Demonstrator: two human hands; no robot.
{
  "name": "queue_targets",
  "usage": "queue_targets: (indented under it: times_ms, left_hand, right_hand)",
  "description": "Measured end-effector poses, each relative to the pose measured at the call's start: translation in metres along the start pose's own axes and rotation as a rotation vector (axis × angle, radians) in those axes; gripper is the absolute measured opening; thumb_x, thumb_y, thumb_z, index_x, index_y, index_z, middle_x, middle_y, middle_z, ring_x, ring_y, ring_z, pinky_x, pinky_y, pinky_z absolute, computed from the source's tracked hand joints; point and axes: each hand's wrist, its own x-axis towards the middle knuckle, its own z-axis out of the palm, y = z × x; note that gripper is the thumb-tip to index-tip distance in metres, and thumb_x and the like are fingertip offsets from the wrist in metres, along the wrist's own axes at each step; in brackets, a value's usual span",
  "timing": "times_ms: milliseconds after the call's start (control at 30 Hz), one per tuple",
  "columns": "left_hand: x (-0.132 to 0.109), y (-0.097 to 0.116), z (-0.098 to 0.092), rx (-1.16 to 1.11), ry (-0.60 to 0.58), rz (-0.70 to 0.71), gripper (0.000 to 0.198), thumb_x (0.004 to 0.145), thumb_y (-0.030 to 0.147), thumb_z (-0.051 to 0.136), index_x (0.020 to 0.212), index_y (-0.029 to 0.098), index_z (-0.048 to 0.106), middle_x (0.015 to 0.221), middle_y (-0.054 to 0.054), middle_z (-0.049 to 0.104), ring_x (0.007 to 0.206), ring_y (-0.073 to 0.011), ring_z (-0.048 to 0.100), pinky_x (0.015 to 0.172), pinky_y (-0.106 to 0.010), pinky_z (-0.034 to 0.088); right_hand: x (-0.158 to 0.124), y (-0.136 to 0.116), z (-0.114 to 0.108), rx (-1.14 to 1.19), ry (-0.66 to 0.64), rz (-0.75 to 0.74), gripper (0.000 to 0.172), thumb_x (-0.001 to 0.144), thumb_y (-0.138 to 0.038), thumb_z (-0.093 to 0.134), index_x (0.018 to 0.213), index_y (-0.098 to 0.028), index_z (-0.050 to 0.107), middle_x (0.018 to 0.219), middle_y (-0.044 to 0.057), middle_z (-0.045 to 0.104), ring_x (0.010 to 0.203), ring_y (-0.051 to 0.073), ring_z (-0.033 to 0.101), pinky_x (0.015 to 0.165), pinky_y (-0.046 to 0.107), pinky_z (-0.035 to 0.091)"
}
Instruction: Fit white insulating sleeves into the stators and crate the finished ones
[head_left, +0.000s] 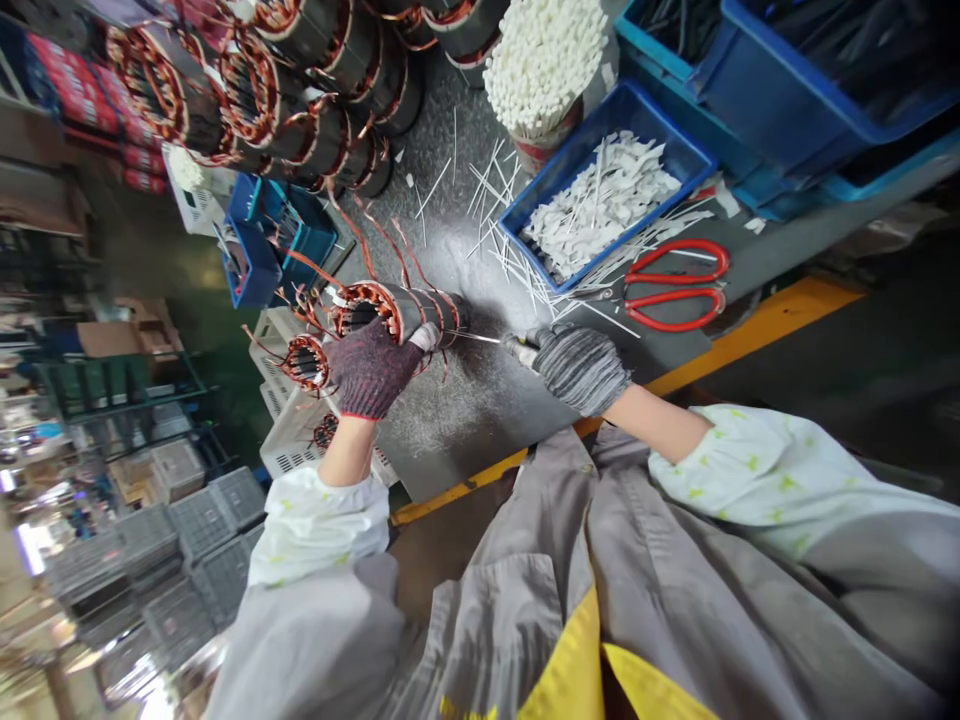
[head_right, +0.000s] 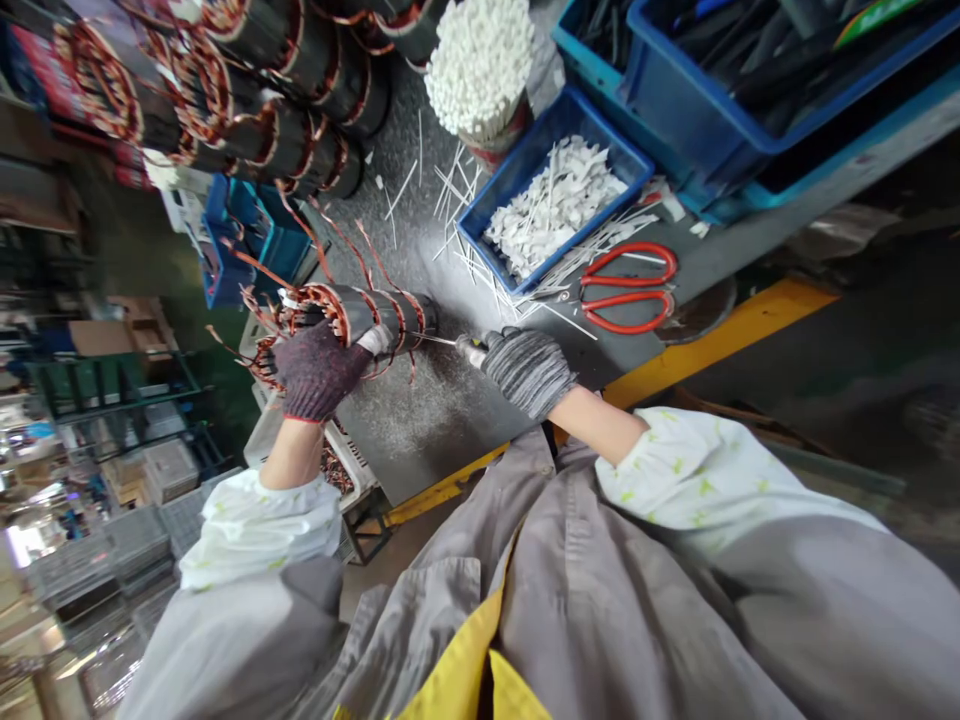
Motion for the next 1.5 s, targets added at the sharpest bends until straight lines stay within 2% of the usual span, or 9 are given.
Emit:
queue_targets:
  times_ms: [133,300,367,500,600,733,867,1200,1500]
  left_hand:
    - [0.001,-0.001,0.002,-0.017,0.016,-0.013,0.063,0.073,0.081,0.062,0.089,0.022,0.077,0.088,-0.016,0.077,0.096,-0.0477,0.07,0.091,-0.065,0.045]
    - [0.001,-0.006,0.0,-0.067,0.03,0.026,0.058,0.075,0.077,0.063,0.092,0.023,0.078,0.091,-0.014,0.078,0.097,-0.0454,0.071,0.091,-0.059,0.048]
    - [0.001,-0.005,-0.003,-0.046,-0.006,0.006,0.058,0.076,0.075,0.062,0.096,0.023,0.078,0.097,-0.015,0.079,0.102,-0.0453,0.071,0.091,-0.058,0.049]
    - [0.002,0.003,-0.013,0.041,-0.109,-0.104,0.061,0.082,0.073,0.057,0.108,0.023,0.077,0.107,-0.014,0.079,0.109,-0.0425,0.07,0.094,-0.053,0.05]
    - [0.004,0.01,-0.02,0.095,-0.166,-0.149,0.06,0.084,0.071,0.055,0.116,0.024,0.075,0.115,-0.013,0.077,0.116,-0.0414,0.068,0.098,-0.051,0.048]
    - [0.004,0.014,-0.023,0.107,-0.185,-0.143,0.058,0.085,0.071,0.054,0.113,0.025,0.076,0.114,-0.012,0.078,0.115,-0.0415,0.068,0.098,-0.05,0.049]
    - [0.004,0.013,-0.02,0.112,-0.165,-0.136,0.061,0.085,0.073,0.053,0.113,0.025,0.077,0.114,-0.013,0.077,0.114,-0.0419,0.068,0.096,-0.05,0.049]
    - [0.005,0.014,-0.023,0.116,-0.193,-0.142,0.063,0.086,0.074,0.05,0.115,0.024,0.075,0.115,-0.014,0.077,0.114,-0.0422,0.068,0.097,-0.051,0.048]
    - [0.004,0.013,-0.02,0.091,-0.188,-0.153,0.061,0.086,0.072,0.053,0.115,0.024,0.075,0.118,-0.013,0.076,0.117,-0.042,0.066,0.102,-0.054,0.045]
  right_hand:
    - [0.024,-0.01,0.002,0.144,-0.019,0.069,0.049,0.106,-0.025,0.035,0.152,-0.025,0.051,0.121,0.018,0.071,0.099,0.028,0.067,0.073,0.036,0.045]
    - [0.071,-0.034,0.019,0.706,-0.042,0.064,0.047,0.108,-0.036,0.037,0.152,-0.024,0.051,0.129,0.008,0.071,0.104,0.019,0.068,0.088,0.028,0.049]
    - [0.063,-0.027,0.028,0.641,-0.047,0.076,0.049,0.108,-0.04,0.039,0.153,-0.024,0.05,0.132,0.008,0.07,0.105,0.019,0.068,0.087,0.028,0.049]
    - [0.019,0.007,0.043,0.169,-0.054,0.197,0.049,0.106,-0.04,0.04,0.151,-0.024,0.053,0.138,0.014,0.066,0.105,0.026,0.067,0.08,0.033,0.047]
    - [0.009,0.019,0.048,0.032,-0.064,0.161,0.049,0.107,-0.035,0.035,0.151,-0.021,0.051,0.13,0.016,0.069,0.105,0.027,0.065,0.077,0.033,0.046]
    - [0.024,0.009,0.049,-0.008,-0.088,0.087,0.049,0.107,-0.026,0.03,0.148,-0.016,0.053,0.121,0.018,0.071,0.101,0.028,0.065,0.073,0.035,0.045]
    - [0.026,-0.002,0.049,-0.021,-0.108,0.101,0.048,0.106,-0.025,0.03,0.146,-0.013,0.054,0.119,0.019,0.071,0.103,0.028,0.065,0.074,0.034,0.046]
    - [0.02,-0.007,0.05,-0.017,-0.078,0.071,0.052,0.103,-0.019,0.037,0.154,-0.02,0.047,0.136,0.017,0.066,0.108,0.029,0.066,0.081,0.037,0.051]
    - [0.02,-0.003,0.048,0.063,-0.075,0.092,0.053,0.103,-0.019,0.04,0.156,-0.026,0.046,0.139,0.014,0.066,0.112,0.029,0.066,0.088,0.04,0.052]
